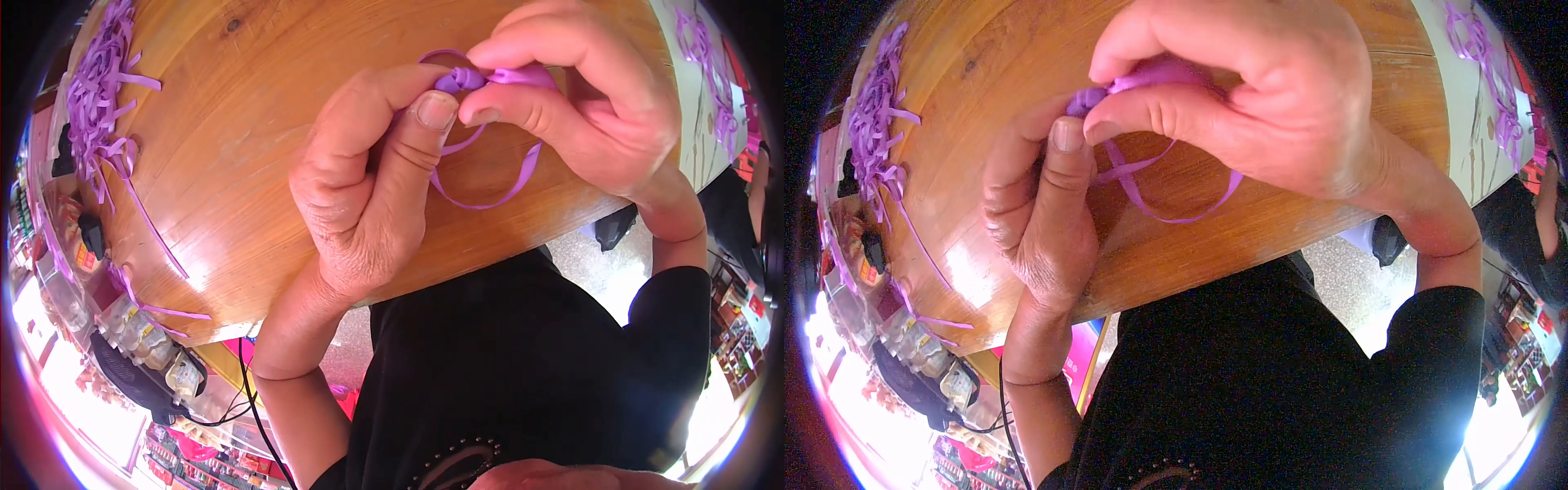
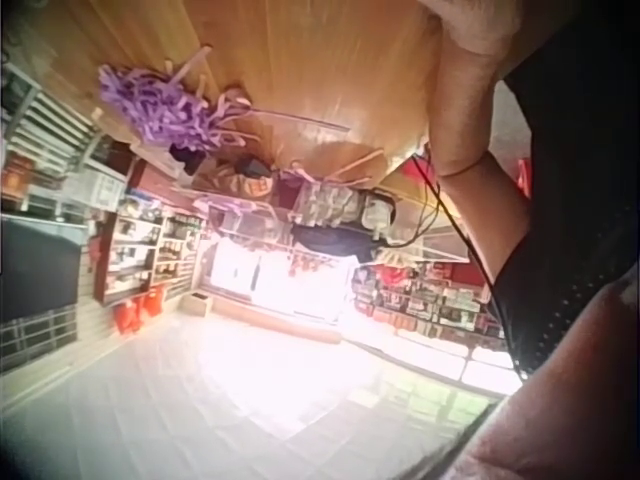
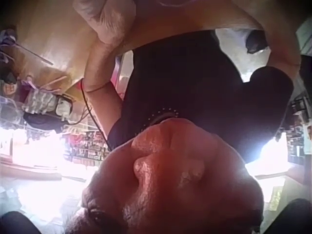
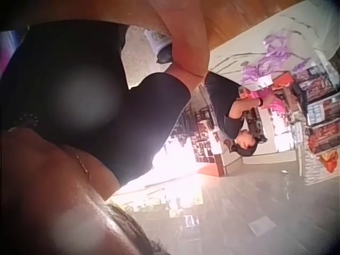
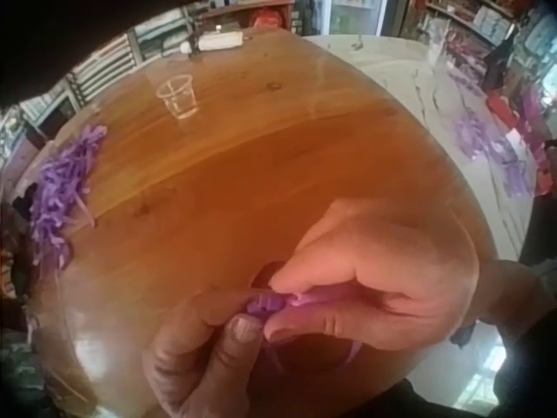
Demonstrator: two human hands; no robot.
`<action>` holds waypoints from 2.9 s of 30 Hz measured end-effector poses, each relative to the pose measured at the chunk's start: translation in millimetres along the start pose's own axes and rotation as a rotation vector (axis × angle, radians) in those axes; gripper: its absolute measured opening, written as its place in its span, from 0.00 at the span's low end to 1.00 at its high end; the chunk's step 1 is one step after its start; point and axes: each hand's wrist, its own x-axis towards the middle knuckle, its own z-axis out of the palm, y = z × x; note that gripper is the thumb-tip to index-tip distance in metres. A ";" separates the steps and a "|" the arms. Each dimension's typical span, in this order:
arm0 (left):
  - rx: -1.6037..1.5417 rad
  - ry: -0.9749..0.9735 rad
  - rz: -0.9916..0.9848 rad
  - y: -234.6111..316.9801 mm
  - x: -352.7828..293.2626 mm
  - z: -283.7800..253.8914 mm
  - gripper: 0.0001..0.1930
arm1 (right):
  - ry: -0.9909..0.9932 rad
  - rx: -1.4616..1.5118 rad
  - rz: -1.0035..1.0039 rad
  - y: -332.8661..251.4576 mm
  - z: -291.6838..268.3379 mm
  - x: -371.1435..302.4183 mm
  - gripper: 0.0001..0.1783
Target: The person ties knots in purple ribbons by hand, pulling the ends through loops and tightening them one at a time. They repeat this process along the length of the ribbon, occasionally setting aside the knotted sections on the wooden table.
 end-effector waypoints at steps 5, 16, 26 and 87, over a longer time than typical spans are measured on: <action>-0.061 -0.025 -0.040 3.8 -1.5 1.2 0.08 | -0.034 -0.028 0.003 -3.8 -4.5 1.0 0.12; 0.076 -0.071 -0.011 1.8 -1.7 -0.5 0.09 | -0.120 0.008 0.075 -5.5 -11.3 -0.2 0.11; -0.022 -0.013 -0.033 0.4 2.3 -1.4 0.07 | -0.078 0.157 0.134 -1.1 -7.8 -1.6 0.13; 0.037 0.020 0.001 -1.4 -7.6 1.0 0.10 | -0.200 -0.089 0.145 -28.6 -11.1 8.1 0.07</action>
